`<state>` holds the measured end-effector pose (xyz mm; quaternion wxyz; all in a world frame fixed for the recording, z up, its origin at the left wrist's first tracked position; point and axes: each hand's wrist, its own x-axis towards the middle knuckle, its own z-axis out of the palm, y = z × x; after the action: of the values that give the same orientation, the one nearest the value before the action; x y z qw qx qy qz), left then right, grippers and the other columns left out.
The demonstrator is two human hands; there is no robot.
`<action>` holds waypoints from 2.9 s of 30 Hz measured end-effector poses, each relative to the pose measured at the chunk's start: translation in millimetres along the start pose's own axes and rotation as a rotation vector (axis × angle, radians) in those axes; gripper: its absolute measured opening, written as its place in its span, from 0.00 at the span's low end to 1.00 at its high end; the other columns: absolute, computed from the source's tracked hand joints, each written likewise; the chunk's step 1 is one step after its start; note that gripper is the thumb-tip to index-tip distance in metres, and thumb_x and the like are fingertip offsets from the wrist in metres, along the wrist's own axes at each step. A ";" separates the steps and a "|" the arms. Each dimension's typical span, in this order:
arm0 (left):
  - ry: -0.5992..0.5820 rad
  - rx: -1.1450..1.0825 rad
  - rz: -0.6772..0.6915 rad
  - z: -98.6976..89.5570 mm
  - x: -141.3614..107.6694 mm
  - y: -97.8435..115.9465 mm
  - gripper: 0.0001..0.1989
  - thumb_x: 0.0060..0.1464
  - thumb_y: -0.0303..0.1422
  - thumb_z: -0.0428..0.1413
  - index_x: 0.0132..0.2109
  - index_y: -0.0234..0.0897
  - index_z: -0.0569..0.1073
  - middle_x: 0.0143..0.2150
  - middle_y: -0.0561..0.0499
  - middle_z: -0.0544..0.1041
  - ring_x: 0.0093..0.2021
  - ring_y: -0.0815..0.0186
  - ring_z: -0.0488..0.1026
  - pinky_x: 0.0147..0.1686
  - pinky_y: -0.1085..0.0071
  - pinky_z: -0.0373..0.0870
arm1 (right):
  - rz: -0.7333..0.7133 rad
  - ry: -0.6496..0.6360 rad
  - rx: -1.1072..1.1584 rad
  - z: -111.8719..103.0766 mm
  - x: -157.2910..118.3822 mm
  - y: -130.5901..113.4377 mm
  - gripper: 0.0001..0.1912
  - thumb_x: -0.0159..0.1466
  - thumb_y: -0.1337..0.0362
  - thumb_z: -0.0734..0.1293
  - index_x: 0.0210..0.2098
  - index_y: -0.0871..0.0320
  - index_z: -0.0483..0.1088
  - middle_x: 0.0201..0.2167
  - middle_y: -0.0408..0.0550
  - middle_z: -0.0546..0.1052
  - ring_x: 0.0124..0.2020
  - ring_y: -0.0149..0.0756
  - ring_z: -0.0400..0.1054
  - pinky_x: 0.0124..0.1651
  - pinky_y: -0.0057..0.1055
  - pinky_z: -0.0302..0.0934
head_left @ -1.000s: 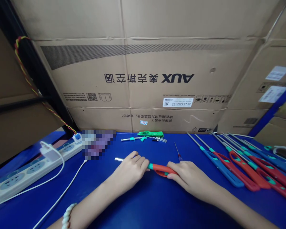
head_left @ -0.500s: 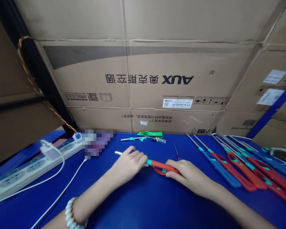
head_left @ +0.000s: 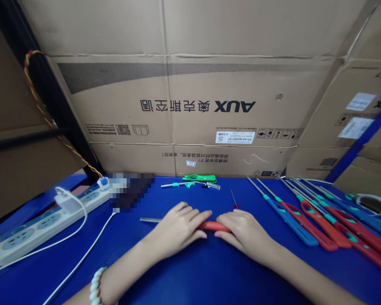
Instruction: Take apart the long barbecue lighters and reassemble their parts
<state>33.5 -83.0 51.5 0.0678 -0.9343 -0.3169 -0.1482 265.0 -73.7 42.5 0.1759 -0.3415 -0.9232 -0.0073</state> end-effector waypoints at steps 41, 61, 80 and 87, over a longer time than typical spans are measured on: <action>-0.144 -0.235 0.004 10.6 1.6 18.2 0.11 0.63 0.28 0.50 0.52 0.38 0.67 0.46 0.48 0.72 0.46 0.61 0.68 0.49 0.65 0.61 | 0.202 -0.258 0.114 -24.8 -8.2 37.5 0.08 0.61 0.74 0.66 0.28 0.57 0.66 0.28 0.41 0.73 0.30 0.33 0.67 0.33 0.27 0.57; -0.129 -0.186 0.007 14.1 0.1 10.8 0.11 0.64 0.30 0.48 0.52 0.38 0.67 0.44 0.49 0.72 0.43 0.62 0.67 0.47 0.66 0.61 | 0.113 -0.351 0.065 -12.1 -7.6 19.9 0.10 0.66 0.72 0.55 0.31 0.57 0.62 0.30 0.48 0.71 0.29 0.37 0.65 0.34 0.31 0.58; -0.116 -0.175 0.013 17.4 0.4 9.3 0.11 0.66 0.30 0.46 0.52 0.38 0.68 0.42 0.48 0.72 0.43 0.61 0.68 0.45 0.66 0.62 | 0.025 -0.201 -0.070 6.4 -2.2 4.5 0.08 0.66 0.74 0.57 0.37 0.61 0.67 0.34 0.52 0.73 0.36 0.42 0.68 0.40 0.36 0.61; -0.115 -0.144 0.020 16.1 0.9 10.6 0.11 0.66 0.31 0.45 0.51 0.38 0.68 0.41 0.48 0.71 0.41 0.62 0.68 0.43 0.67 0.62 | -0.012 -0.206 -0.184 9.3 -3.8 5.1 0.07 0.63 0.76 0.60 0.36 0.62 0.68 0.37 0.54 0.75 0.38 0.44 0.70 0.40 0.37 0.63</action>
<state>44.4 -87.3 36.1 -0.0165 -0.9469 -0.2994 -0.1159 268.0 -70.9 31.9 0.0479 -0.3498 -0.9338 -0.0578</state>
